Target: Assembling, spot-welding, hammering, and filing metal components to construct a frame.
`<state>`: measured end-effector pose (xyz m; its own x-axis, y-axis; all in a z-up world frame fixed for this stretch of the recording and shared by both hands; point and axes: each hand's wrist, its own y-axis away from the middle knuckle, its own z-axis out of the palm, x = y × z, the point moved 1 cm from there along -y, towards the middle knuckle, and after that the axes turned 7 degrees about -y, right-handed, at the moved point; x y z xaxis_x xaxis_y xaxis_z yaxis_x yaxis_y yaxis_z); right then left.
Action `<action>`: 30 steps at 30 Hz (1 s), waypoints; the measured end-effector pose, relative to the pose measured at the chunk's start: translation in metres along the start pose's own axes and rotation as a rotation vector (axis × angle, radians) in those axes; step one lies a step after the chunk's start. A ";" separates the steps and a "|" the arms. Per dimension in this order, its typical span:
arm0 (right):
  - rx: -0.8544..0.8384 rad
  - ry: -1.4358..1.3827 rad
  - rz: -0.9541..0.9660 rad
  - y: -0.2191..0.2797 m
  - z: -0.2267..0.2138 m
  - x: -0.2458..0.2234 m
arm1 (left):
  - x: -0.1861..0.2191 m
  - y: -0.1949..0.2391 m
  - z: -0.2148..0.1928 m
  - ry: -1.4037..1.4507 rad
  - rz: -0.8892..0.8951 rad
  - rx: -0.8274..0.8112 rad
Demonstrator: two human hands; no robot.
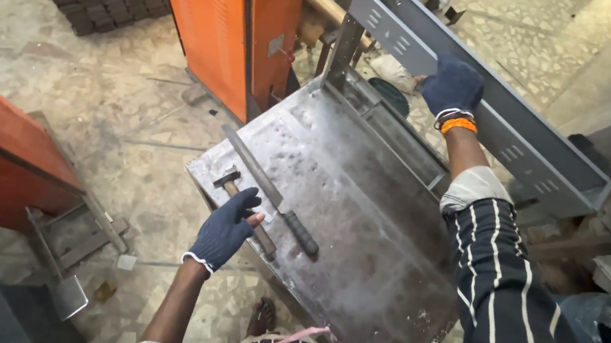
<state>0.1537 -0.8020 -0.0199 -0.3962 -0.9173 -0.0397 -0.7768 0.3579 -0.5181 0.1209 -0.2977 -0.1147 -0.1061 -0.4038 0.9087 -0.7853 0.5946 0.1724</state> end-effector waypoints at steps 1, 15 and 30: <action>-0.002 0.001 -0.002 0.000 -0.002 0.001 | -0.005 -0.001 0.002 0.002 -0.002 0.001; 0.076 -0.025 -0.082 0.001 -0.003 0.008 | -0.013 0.008 -0.003 0.023 -0.055 -0.002; 0.244 -0.343 -0.235 0.058 0.032 -0.072 | -0.028 0.011 -0.002 0.013 -0.015 0.073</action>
<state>0.1524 -0.7209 -0.0743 -0.0074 -0.9879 -0.1551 -0.6721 0.1198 -0.7307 0.1162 -0.2786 -0.1378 -0.0866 -0.4033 0.9109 -0.8292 0.5360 0.1585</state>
